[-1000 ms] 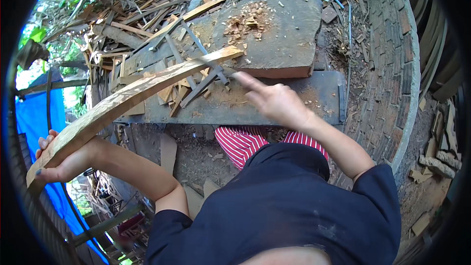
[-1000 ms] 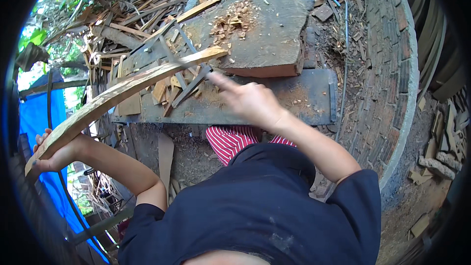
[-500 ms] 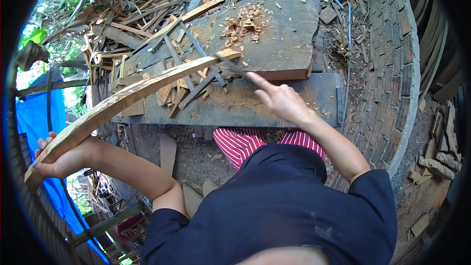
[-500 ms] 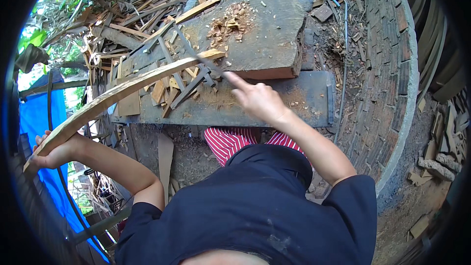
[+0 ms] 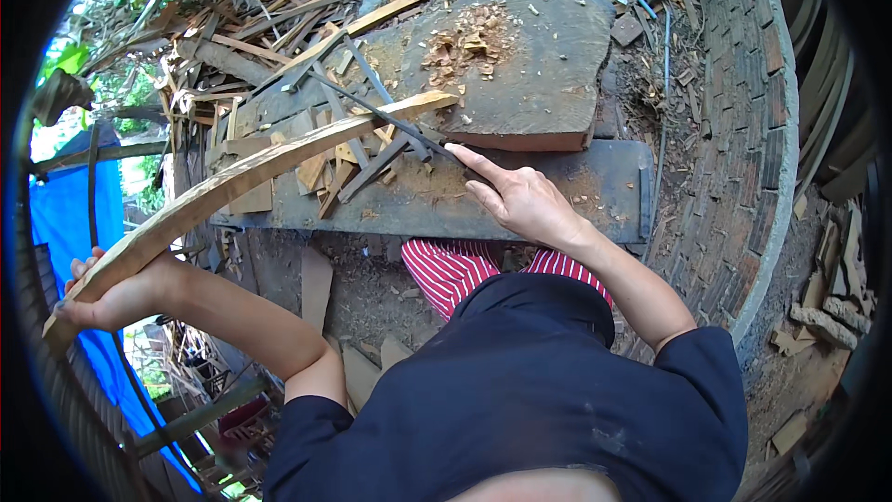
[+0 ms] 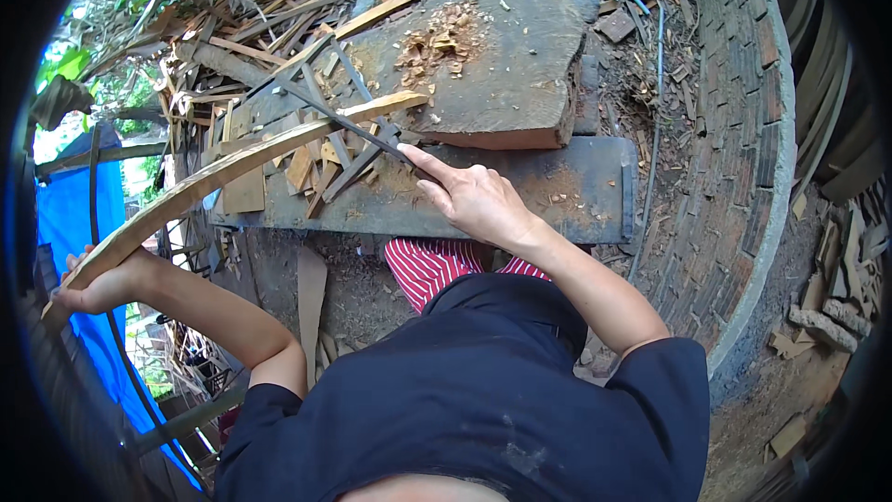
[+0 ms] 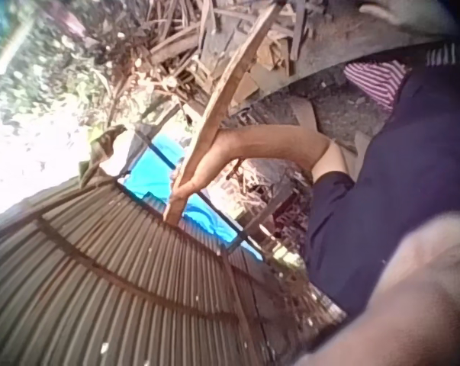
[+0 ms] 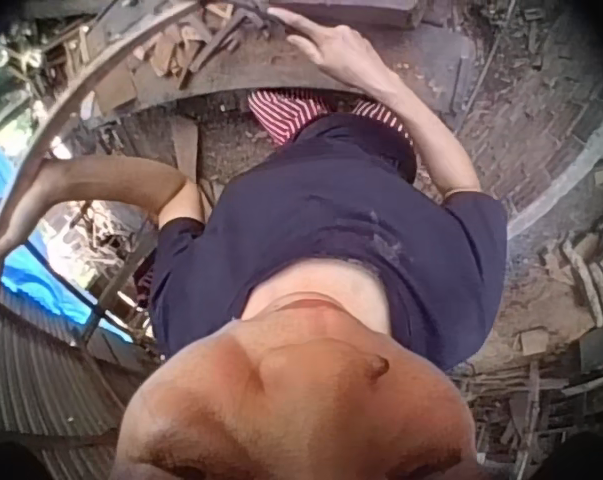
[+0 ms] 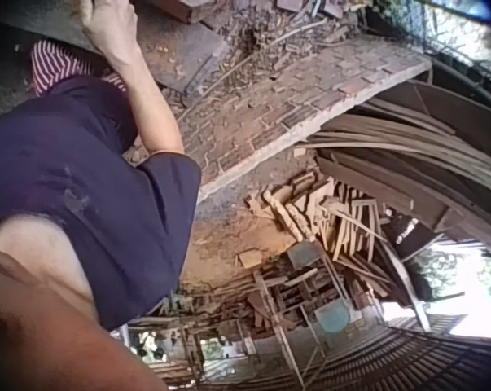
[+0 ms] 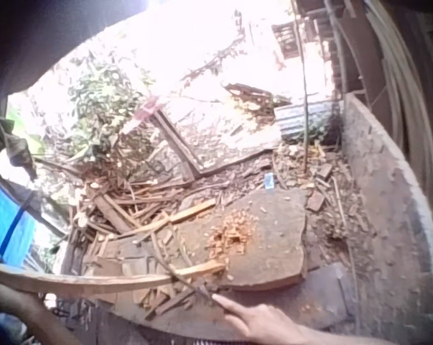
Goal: Shaving a wooden branch with a machete and smoothing a board with a hand plane.
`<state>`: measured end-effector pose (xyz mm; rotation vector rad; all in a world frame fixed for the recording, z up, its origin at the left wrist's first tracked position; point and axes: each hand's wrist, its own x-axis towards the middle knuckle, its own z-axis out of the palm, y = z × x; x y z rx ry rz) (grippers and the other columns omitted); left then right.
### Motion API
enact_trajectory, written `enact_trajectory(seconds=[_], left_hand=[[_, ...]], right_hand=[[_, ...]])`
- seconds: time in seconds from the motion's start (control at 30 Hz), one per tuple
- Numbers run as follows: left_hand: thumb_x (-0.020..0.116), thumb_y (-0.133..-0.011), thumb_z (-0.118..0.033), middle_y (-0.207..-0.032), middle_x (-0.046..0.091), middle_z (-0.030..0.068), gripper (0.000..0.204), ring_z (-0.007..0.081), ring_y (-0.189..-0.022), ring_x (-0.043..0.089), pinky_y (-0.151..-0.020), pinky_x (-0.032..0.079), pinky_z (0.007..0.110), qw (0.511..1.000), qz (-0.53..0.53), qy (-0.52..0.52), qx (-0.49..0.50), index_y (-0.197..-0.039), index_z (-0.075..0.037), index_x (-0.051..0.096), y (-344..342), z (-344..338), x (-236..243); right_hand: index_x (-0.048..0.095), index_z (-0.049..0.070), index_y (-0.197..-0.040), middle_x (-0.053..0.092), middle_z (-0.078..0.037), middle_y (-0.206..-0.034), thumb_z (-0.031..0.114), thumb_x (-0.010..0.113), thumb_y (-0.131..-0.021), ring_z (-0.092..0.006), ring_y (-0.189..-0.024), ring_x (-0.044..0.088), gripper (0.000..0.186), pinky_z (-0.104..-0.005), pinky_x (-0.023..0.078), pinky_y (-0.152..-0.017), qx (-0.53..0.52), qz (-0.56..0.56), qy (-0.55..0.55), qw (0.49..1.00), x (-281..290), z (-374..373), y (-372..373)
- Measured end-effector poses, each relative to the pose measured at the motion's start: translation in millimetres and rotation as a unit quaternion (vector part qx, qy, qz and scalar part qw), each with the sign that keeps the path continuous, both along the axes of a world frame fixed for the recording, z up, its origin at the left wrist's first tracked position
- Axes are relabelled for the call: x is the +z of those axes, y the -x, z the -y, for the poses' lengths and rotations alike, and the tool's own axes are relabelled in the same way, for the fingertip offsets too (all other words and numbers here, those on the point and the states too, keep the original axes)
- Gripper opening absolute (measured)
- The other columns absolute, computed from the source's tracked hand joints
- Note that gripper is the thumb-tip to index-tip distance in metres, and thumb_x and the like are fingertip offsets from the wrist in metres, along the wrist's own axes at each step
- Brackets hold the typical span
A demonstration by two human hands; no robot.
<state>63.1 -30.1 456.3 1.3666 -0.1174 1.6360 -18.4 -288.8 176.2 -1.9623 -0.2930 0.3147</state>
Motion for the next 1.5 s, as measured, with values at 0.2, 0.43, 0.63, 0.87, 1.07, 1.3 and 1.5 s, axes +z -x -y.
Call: enact_trajectory(seconds=[0.2, 0.43, 0.63, 0.87, 1.07, 1.3, 1.5], left_hand=[[0.042, -0.097, -0.052, -0.087, 0.050, 0.0033, 0.040, 0.0164, -0.081, 0.049, -0.077, 0.044, 0.034, 1.000, -0.002, -0.031, 0.002, -0.097, -0.012, 0.041, 5, -24, -1], [0.044, -0.096, -0.045, -0.079, 0.050, 0.0019, 0.032, 0.0163, -0.076, 0.050, -0.077, 0.044, 0.031, 1.000, -0.002, -0.022, -0.013, -0.094, -0.013, 0.043, 2, -12, 0], [0.045, -0.094, -0.044, -0.081, 0.053, 0.0018, 0.030, 0.0149, -0.076, 0.051, -0.075, 0.044, 0.032, 1.000, 0.009, -0.018, -0.001, -0.091, -0.014, 0.045, 1, -14, 2], [0.044, -0.096, -0.047, -0.082, 0.052, 0.0023, 0.035, 0.0156, -0.077, 0.051, -0.077, 0.045, 0.031, 1.000, -0.008, 0.002, 0.029, -0.095, -0.012, 0.045, 2, -4, 2], [0.042, -0.098, -0.050, -0.080, 0.050, 0.0034, 0.039, 0.0153, -0.074, 0.048, -0.074, 0.042, 0.030, 0.999, 0.008, -0.036, 0.011, -0.098, -0.010, 0.042, 6, -14, -6], [0.040, -0.099, -0.049, -0.079, 0.050, 0.0029, 0.038, 0.0156, -0.074, 0.048, -0.074, 0.043, 0.031, 0.999, -0.011, -0.034, 0.031, -0.097, -0.011, 0.042, 8, -21, 3], [0.040, -0.100, -0.045, -0.085, 0.049, 0.0025, 0.033, 0.0158, -0.077, 0.048, -0.075, 0.042, 0.029, 0.999, 0.034, -0.007, -0.030, -0.098, -0.012, 0.045, 19, -25, -10]], right_hand=[[0.029, 0.035, -0.154, 0.053, -0.007, -0.058, 0.028, 0.057, -0.098, -0.0196, -0.043, 0.054, 0.063, -0.0350, 0.046, -0.037, -0.032, 0.227, 0.072, 0.971, 43, -25, 15], [0.031, 0.032, -0.153, 0.063, -0.010, -0.063, 0.032, 0.048, -0.102, -0.0238, -0.052, 0.065, 0.054, -0.0386, 0.052, -0.041, -0.012, 0.022, 0.109, 0.994, -11, 6, -7], [0.027, 0.029, -0.155, 0.063, -0.011, -0.060, 0.032, 0.049, -0.102, -0.0216, -0.048, 0.062, 0.058, -0.0413, 0.054, -0.047, 0.044, -0.107, 0.068, 0.991, 31, -3, -17], [0.030, 0.034, -0.153, 0.067, -0.014, -0.067, 0.027, 0.050, -0.100, -0.0250, -0.048, 0.063, 0.056, -0.0374, 0.053, -0.042, -0.028, 0.188, -0.001, 0.982, 19, -26, -9], [0.026, 0.034, -0.154, 0.063, -0.021, -0.063, 0.028, 0.051, -0.099, -0.0346, -0.063, 0.069, 0.060, -0.0467, 0.057, -0.060, -0.012, -0.030, 0.099, 0.995, -7, -6, -15], [0.033, 0.029, -0.152, 0.067, -0.022, -0.081, 0.023, 0.057, -0.097, -0.0397, -0.067, 0.066, 0.061, -0.0473, 0.057, -0.064, 0.039, 0.092, 0.030, 0.995, 56, -28, -13], [0.037, 0.033, -0.149, 0.066, -0.024, -0.075, 0.032, 0.053, -0.097, -0.0432, -0.071, 0.067, 0.054, -0.0539, 0.054, -0.067, -0.040, 0.024, 0.142, 0.989, -39, -1, -17]])
